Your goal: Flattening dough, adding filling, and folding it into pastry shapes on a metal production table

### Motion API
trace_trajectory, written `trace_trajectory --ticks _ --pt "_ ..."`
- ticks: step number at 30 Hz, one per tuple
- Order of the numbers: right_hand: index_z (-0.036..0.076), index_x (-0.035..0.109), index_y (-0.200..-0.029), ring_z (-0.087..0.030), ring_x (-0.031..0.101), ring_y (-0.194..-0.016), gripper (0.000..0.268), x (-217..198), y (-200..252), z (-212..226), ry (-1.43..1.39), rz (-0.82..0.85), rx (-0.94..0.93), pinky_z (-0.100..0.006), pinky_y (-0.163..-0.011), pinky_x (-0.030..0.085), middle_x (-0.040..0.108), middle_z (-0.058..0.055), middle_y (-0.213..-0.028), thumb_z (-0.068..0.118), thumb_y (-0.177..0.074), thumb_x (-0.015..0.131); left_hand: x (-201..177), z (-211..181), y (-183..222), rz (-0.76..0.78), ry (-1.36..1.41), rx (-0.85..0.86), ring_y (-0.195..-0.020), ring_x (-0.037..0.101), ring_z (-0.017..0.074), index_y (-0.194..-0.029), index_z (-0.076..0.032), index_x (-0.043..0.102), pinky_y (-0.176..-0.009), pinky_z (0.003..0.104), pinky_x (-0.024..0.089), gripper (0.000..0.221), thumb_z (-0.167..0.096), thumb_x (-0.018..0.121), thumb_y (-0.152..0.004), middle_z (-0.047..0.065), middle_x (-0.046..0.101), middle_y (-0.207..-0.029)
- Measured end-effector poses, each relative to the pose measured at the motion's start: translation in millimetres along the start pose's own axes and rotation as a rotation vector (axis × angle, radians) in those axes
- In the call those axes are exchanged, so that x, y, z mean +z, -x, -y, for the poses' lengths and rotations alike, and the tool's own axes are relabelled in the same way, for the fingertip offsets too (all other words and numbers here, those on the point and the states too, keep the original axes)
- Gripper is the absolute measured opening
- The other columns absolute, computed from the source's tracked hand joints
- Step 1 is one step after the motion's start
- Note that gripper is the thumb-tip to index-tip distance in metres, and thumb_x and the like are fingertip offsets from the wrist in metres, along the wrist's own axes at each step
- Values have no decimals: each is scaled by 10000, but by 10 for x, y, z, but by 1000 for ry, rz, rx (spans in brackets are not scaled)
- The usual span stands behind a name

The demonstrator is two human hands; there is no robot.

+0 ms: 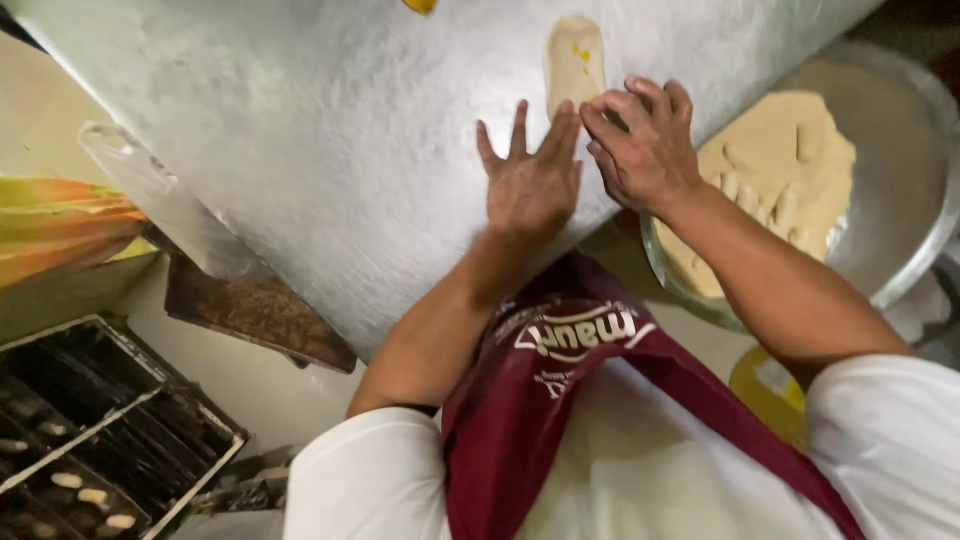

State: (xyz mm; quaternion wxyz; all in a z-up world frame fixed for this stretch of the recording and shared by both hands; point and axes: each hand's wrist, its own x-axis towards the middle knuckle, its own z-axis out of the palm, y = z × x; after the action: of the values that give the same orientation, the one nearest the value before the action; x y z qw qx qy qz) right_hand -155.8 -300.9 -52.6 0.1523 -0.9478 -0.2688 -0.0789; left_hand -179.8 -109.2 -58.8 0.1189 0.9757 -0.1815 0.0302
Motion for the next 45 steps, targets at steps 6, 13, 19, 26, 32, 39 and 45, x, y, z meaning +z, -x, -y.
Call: trace_trajectory --ticks 6,13,19,26,32,39,45 --pt "161 785 -1209 -317 514 -1223 273 -99 -57 -213 -61 -23 -72 -543 -1062 275 688 20 -1251 339 -1095 612 -343 -29 -42 9 12 -18 -1413 449 438 -1404 -173 590 -1111 832 154 538 -362 664 -906 -47 568 -1492" --pt "216 775 -1190 -340 598 -1129 238 17 -99 -569 -210 -28 -114 -543 -1011 392 705 13 -1213 358 -1012 706 -70 98 -21 47 32 -169 -1304 481 286 -1348 -368 594 -1091 730 278 480 -498 702 -899 -212 579 -1343" --pt "39 671 -1306 -381 503 -1025 312 -81 -873 -600 -339 26 49 -522 -824 434 526 -122 -1234 123 -1007 654 -307 206 -1016 -106 191 -205 -1209 433 332 -1416 -175 529 -1009 618 282 488 -407 596 -992 23 529 -1257" --pt "163 761 -1235 -285 625 -1016 185 -32 -471 -235 98 -53 -115 -452 -932 391 714 30 -1128 198 -1097 642 -7 103 -416 -184 -134 55 -1318 527 335 -1413 -153 598 -1158 654 167 439 -290 570 -998 1 595 -1364" --pt "-81 736 -1164 -362 589 -986 164 -102 -623 -240 -126 -199 -187 -422 -801 546 642 -171 -1109 6 -1030 700 -197 91 -472 -183 38 -92 -1440 405 348 -1462 -184 547 -1202 623 114 537 -448 553 -994 33 562 -1334" --pt "-63 689 -1295 -405 565 -1036 300 176 -97 22 -164 -149 -175 -468 -936 504 606 -195 -1195 95 -1095 532 32 83 -33 15 3 55 -1465 392 332 -1513 -93 464 -1190 690 141 640 -460 572 -999 71 502 -1467" --pt "-59 751 -1010 -328 572 -890 173 -128 -420 63 -239 -317 -190 -410 -793 503 615 -143 -1016 22 -1070 610 -311 138 -230 -290 51 41 -1320 501 335 -1258 -182 660 -1152 600 205 394 -444 619 -967 44 606 -1170"
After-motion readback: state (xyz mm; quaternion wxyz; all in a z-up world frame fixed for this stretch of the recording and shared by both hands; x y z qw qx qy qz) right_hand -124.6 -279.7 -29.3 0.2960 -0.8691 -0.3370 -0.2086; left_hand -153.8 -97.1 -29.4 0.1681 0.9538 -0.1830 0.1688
